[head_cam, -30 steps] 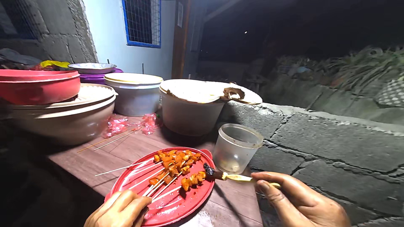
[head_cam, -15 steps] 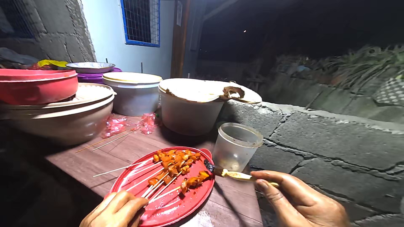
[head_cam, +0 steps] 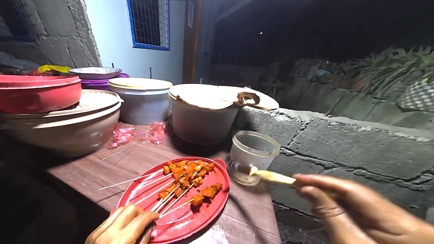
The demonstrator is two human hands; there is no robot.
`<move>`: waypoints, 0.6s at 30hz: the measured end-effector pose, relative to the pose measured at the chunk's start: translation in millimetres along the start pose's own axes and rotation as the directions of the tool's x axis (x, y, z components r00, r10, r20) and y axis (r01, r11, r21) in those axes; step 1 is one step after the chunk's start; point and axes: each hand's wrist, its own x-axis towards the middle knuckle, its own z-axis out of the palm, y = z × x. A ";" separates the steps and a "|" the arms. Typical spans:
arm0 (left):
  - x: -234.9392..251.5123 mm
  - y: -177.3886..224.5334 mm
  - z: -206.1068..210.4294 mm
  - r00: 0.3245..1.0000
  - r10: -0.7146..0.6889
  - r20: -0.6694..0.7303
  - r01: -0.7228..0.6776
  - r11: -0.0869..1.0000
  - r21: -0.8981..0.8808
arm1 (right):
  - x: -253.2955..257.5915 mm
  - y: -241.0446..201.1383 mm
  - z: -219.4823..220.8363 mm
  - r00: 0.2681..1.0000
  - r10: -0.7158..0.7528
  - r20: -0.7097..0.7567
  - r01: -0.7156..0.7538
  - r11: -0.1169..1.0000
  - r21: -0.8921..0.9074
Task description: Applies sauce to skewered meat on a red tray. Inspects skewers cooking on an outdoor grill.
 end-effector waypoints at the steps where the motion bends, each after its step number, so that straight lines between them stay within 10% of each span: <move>1: -0.1 0.4 -0.3 1.000 -0.007 0.003 0.007 1.000 -0.005 | 8.3 4.6 -4.6 0.998 -0.022 -0.056 0.020 0.999 -0.033; 6: 1.4 2.6 0.2 1.000 -0.027 0.010 0.027 1.000 -0.005 | 70.6 34.9 -7.4 0.999 -0.039 -0.035 0.024 0.932 -0.361; 13: 1.5 4.6 1.0 1.000 -0.024 0.016 0.025 0.999 -0.034 | 134.4 65.3 48.0 0.853 0.405 0.328 -0.176 0.816 -0.550; 18: 2.3 5.0 -2.7 0.999 -0.028 0.028 0.028 1.000 -0.003 | 137.4 75.8 39.4 0.827 0.343 0.446 -0.231 0.930 -0.287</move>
